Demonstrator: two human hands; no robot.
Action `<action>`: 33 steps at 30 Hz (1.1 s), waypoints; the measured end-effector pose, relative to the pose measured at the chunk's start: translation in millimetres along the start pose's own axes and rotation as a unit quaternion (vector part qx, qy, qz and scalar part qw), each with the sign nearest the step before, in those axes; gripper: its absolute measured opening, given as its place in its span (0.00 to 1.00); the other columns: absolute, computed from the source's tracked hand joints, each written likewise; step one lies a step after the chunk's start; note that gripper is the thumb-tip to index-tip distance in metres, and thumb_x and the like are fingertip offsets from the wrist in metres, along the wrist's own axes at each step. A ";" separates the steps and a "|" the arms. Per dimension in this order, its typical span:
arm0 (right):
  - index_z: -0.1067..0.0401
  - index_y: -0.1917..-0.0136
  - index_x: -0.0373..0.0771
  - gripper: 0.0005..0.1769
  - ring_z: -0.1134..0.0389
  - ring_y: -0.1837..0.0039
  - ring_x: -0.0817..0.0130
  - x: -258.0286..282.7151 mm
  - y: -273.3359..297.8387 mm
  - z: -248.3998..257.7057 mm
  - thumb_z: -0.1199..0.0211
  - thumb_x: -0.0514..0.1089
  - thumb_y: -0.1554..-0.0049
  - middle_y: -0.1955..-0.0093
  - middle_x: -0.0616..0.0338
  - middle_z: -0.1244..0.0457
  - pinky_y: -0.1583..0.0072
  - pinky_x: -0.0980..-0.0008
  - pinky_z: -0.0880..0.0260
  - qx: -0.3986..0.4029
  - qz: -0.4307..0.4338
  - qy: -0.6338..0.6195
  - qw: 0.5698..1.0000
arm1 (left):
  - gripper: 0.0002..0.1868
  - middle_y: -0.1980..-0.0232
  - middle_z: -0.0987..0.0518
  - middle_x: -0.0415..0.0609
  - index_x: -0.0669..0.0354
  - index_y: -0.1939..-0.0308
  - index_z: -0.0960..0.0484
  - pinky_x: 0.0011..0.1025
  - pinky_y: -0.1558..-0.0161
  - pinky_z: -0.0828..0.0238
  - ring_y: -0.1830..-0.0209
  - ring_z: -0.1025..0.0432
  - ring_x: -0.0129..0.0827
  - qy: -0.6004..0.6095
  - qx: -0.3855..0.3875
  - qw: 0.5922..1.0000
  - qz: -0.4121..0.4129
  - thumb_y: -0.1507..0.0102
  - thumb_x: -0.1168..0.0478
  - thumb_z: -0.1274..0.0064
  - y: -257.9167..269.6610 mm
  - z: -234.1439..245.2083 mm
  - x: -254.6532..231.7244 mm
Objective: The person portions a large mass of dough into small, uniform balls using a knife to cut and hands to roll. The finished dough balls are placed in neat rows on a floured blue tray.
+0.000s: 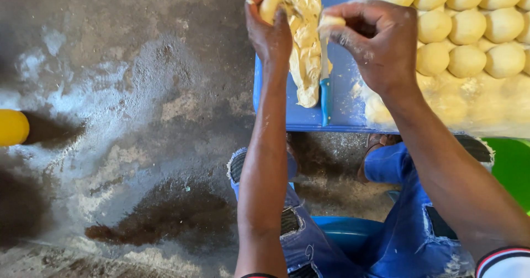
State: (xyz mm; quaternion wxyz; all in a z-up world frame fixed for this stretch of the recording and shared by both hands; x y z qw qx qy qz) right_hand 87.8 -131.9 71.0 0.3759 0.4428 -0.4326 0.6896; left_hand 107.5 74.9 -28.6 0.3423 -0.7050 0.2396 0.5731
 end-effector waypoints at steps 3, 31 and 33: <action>0.23 0.33 0.36 0.16 0.28 0.36 0.59 -17.8 7.3 -19.7 0.32 0.42 0.32 0.34 0.47 0.31 0.35 0.61 0.26 0.026 0.063 0.220 0.973 | 0.19 0.46 0.23 0.48 0.57 0.42 0.27 0.32 0.42 0.27 0.46 0.26 0.35 0.117 0.004 0.990 0.077 0.36 0.75 0.46 -3.7 7.4 16.8; 0.23 0.51 0.31 0.07 0.28 0.51 0.64 -10.6 -5.2 22.7 0.26 0.33 0.38 0.52 0.49 0.29 0.49 0.65 0.26 -0.079 0.149 0.298 0.940 | 0.28 0.37 0.24 0.58 0.65 0.31 0.33 0.28 0.41 0.20 0.43 0.23 0.36 0.047 0.209 0.969 0.119 0.35 0.75 0.46 45.6 -69.5 31.4; 0.22 0.49 0.34 0.04 0.27 0.50 0.67 -12.4 -7.9 17.6 0.27 0.35 0.36 0.50 0.51 0.29 0.48 0.68 0.24 -0.054 0.121 0.263 0.956 | 0.27 0.36 0.23 0.60 0.66 0.31 0.33 0.30 0.40 0.21 0.41 0.22 0.38 0.073 0.214 0.966 0.125 0.34 0.75 0.50 36.5 -61.9 33.4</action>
Point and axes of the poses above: each hand's wrist, its own y-axis away from the middle knuckle, its own z-axis out of the back of the hand, x = y × z, the point moved 8 cm from there along -y, towards the middle knuckle
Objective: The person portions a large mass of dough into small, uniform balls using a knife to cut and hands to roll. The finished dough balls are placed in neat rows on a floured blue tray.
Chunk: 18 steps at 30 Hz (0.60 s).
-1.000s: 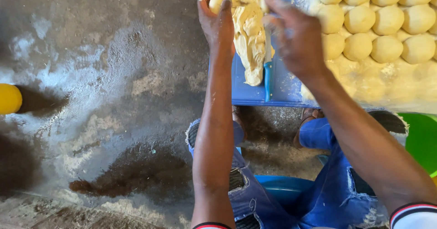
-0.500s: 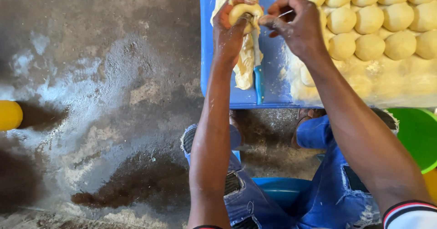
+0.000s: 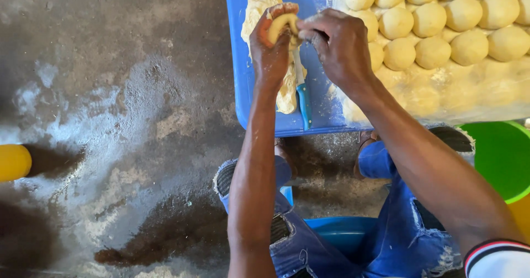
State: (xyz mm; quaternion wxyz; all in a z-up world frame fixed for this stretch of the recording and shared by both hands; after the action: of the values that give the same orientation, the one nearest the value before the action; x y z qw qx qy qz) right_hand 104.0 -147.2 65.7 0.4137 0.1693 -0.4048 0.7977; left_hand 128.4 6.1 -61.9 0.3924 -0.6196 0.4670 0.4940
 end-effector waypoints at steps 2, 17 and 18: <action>0.22 0.50 0.37 0.05 0.26 0.51 0.73 -18.7 0.0 -8.2 0.28 0.39 0.38 0.49 0.54 0.28 0.50 0.73 0.21 0.037 -0.117 -0.072 0.990 | 0.20 0.35 0.20 0.65 0.71 0.33 0.26 0.34 0.37 0.22 0.38 0.19 0.41 0.091 0.080 0.992 -0.040 0.30 0.74 0.55 6.8 -7.3 -9.8; 0.22 0.56 0.34 0.07 0.28 0.58 0.70 -0.2 -8.4 -8.7 0.25 0.37 0.44 0.59 0.54 0.29 0.54 0.74 0.27 0.067 -0.115 -0.121 0.984 | 0.22 0.45 0.17 0.53 0.63 0.44 0.19 0.27 0.47 0.23 0.48 0.22 0.34 -0.063 -0.028 0.993 -0.094 0.39 0.82 0.47 11.5 3.1 -35.8; 0.22 0.54 0.34 0.06 0.27 0.56 0.68 7.2 -7.5 -4.9 0.26 0.37 0.42 0.57 0.54 0.29 0.52 0.73 0.25 0.069 -0.095 -0.142 0.983 | 0.22 0.46 0.18 0.51 0.61 0.44 0.20 0.27 0.49 0.22 0.48 0.22 0.33 -0.073 -0.073 0.992 -0.069 0.39 0.81 0.49 7.2 14.2 -34.5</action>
State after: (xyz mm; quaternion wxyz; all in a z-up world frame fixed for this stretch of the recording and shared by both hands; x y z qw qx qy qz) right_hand 106.0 -137.2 70.7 0.4129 0.3466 -0.3860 0.7486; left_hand 115.3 24.2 -31.2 0.4122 -0.6393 0.3559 0.5428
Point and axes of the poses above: each hand's wrist, its own y-axis away from the middle knuckle, its own z-axis out of the back of the hand, x = y × z, the point moved 8 cm from there along -y, towards the middle knuckle
